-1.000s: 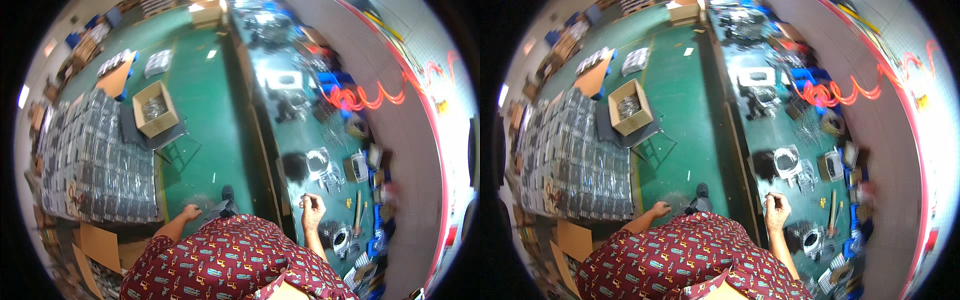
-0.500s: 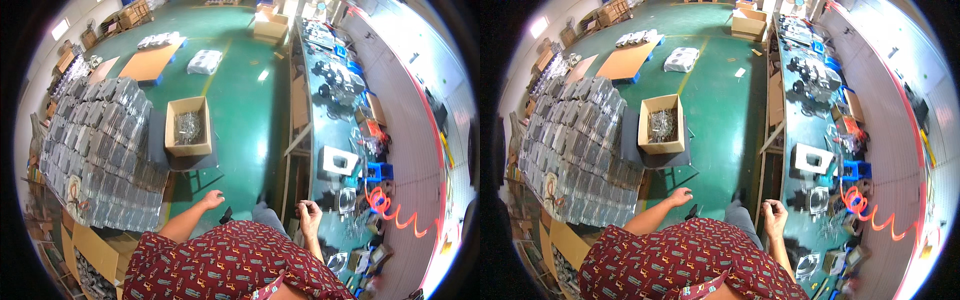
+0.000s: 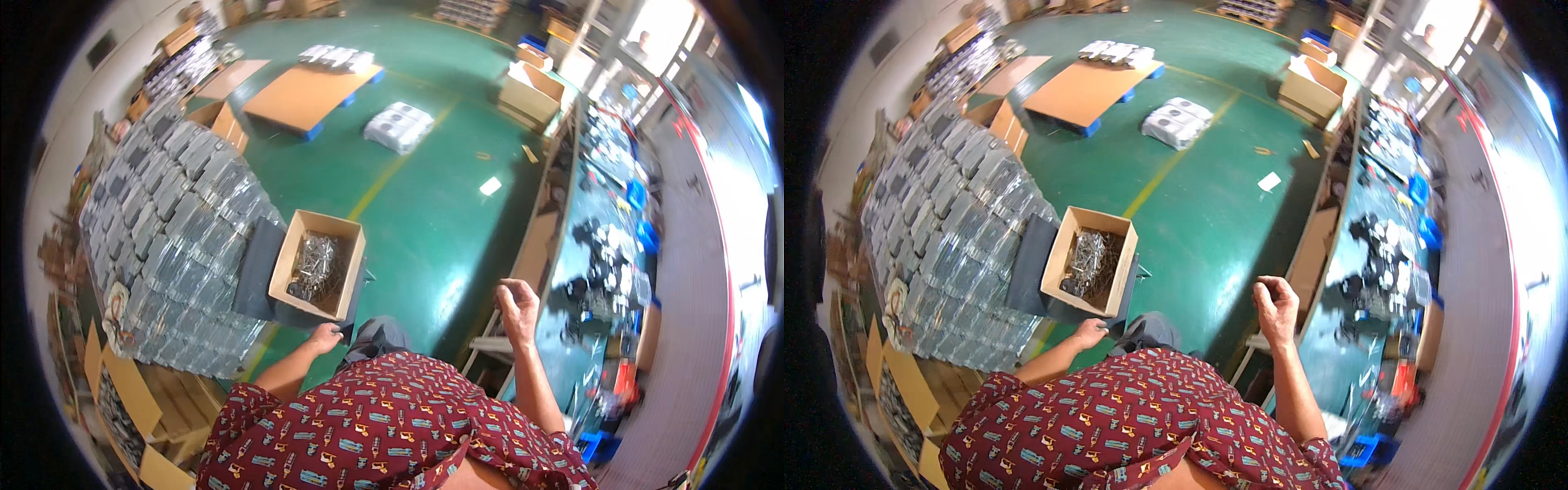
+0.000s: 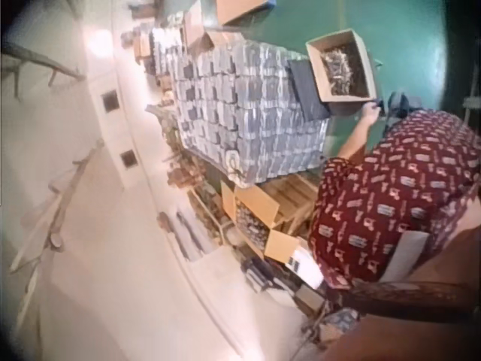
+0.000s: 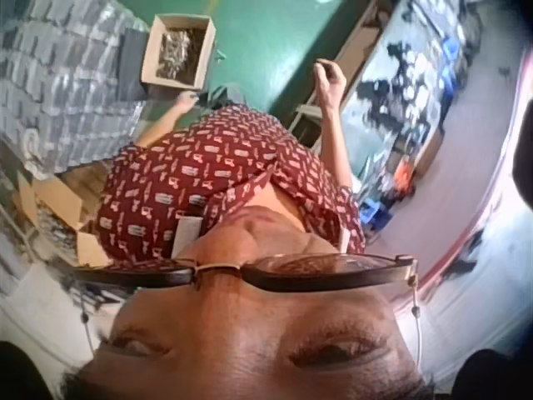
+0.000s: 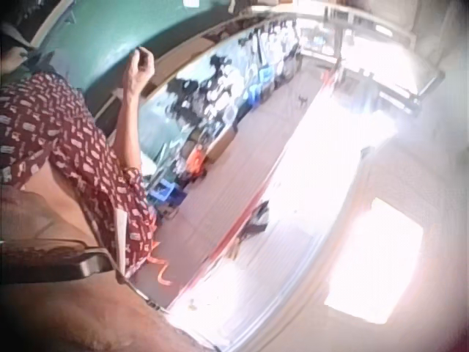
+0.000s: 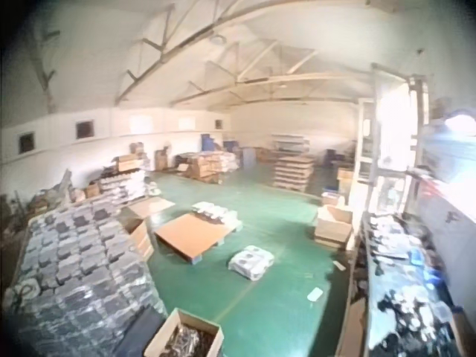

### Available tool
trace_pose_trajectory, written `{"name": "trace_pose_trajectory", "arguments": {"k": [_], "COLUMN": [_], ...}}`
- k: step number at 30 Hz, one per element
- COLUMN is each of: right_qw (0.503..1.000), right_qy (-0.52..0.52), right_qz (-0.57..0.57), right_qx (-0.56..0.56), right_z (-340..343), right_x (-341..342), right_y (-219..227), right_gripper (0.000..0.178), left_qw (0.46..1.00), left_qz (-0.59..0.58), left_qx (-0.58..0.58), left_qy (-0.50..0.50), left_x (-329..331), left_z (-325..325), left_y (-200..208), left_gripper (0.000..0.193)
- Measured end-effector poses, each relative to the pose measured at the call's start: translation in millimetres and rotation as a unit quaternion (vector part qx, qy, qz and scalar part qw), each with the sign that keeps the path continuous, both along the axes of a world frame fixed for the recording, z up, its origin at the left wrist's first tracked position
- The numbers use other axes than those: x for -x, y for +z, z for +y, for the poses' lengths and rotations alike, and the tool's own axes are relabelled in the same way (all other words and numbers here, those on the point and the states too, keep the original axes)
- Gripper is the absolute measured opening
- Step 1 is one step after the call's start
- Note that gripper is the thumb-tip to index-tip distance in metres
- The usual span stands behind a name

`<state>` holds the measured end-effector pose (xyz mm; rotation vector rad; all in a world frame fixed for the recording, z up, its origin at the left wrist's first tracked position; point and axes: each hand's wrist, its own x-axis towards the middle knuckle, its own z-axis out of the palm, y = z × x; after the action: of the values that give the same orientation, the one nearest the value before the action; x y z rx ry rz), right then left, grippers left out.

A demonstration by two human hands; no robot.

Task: The person uses a pneumatic tool to work on a cylindrical metal part, then retrieves more parts from a box and places them on the table. They use a small tool to clean or adjust the inside of the parts.

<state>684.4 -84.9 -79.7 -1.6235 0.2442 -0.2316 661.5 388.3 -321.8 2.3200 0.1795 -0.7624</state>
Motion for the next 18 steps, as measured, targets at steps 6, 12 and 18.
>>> {"name": "trace_pose_trajectory", "arguments": {"k": [6,12,18], "right_qw": [0.967,0.88,0.744], "right_qy": [0.213,0.276,0.339], "right_qz": [0.031,0.091,0.382], "right_qx": [0.134,0.376,0.431], "right_z": [32.2,-29.5,-62.1], "right_x": [-205.9,-352.3,-451.9], "right_y": [-21.4,-147.1,-201.4], "right_gripper": [0.026,0.029,0.032], "left_qw": [0.963,0.969,0.912], "left_qz": [-0.232,-0.195,-0.315], "left_qx": [0.004,0.042,0.055], "left_qy": [0.136,0.143,0.257], "left_x": [-89.6,-275.3,-451.6], "left_z": [-37.7,-65.2,-15.9], "left_y": [13.5,-9.4,40.0], "left_gripper": [0.031,0.025,0.028]}}
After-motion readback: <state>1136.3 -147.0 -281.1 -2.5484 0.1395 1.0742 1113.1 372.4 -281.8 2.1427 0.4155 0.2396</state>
